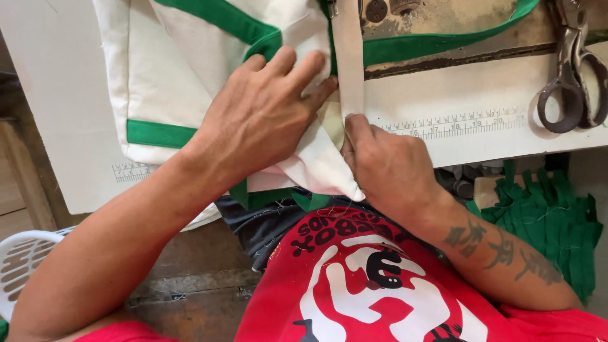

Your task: Sewing green straps onto a white canvas tote bag using an industrial sewing machine.

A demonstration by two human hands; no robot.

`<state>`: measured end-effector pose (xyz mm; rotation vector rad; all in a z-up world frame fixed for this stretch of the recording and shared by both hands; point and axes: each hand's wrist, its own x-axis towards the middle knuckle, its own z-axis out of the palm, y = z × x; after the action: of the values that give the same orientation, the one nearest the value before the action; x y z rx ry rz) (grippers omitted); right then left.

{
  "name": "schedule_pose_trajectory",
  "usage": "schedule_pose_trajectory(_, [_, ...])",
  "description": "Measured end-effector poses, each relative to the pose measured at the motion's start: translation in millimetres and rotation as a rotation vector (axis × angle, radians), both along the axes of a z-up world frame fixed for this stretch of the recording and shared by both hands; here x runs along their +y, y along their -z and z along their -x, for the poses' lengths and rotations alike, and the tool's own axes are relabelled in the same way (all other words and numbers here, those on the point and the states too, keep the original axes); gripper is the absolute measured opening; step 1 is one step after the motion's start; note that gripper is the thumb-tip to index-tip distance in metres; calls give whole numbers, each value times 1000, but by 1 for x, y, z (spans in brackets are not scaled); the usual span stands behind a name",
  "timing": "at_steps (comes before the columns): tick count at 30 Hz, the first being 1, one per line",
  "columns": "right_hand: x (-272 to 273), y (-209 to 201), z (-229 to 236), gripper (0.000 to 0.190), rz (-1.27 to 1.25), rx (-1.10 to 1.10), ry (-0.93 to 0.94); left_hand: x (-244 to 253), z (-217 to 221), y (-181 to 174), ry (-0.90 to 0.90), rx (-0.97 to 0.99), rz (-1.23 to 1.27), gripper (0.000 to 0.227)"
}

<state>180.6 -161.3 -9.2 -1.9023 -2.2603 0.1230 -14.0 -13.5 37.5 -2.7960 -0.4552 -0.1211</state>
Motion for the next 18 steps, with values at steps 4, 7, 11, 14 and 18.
schedule_pose_trajectory(4, [1, -18, -10, 18, -5, 264, 56, -7, 1, 1, -4, -63, 284, 47])
schedule_pose_trajectory(7, [-3, -29, -12, 10, -188, 281, 97, -28, -7, 2, -182, -144, 413, 52])
schedule_pose_trajectory(11, [-9, -3, 0, 7, -174, -213, 89, -37, -8, 1, -263, -166, 434, 56])
schedule_pose_trajectory(14, [-5, 6, 5, 7, -163, -219, 70, -29, -11, -5, -260, -65, 369, 65])
schedule_pose_trajectory(18, [-3, 6, 7, 5, -44, -163, 78, -22, -16, -2, -91, -23, -32, 35])
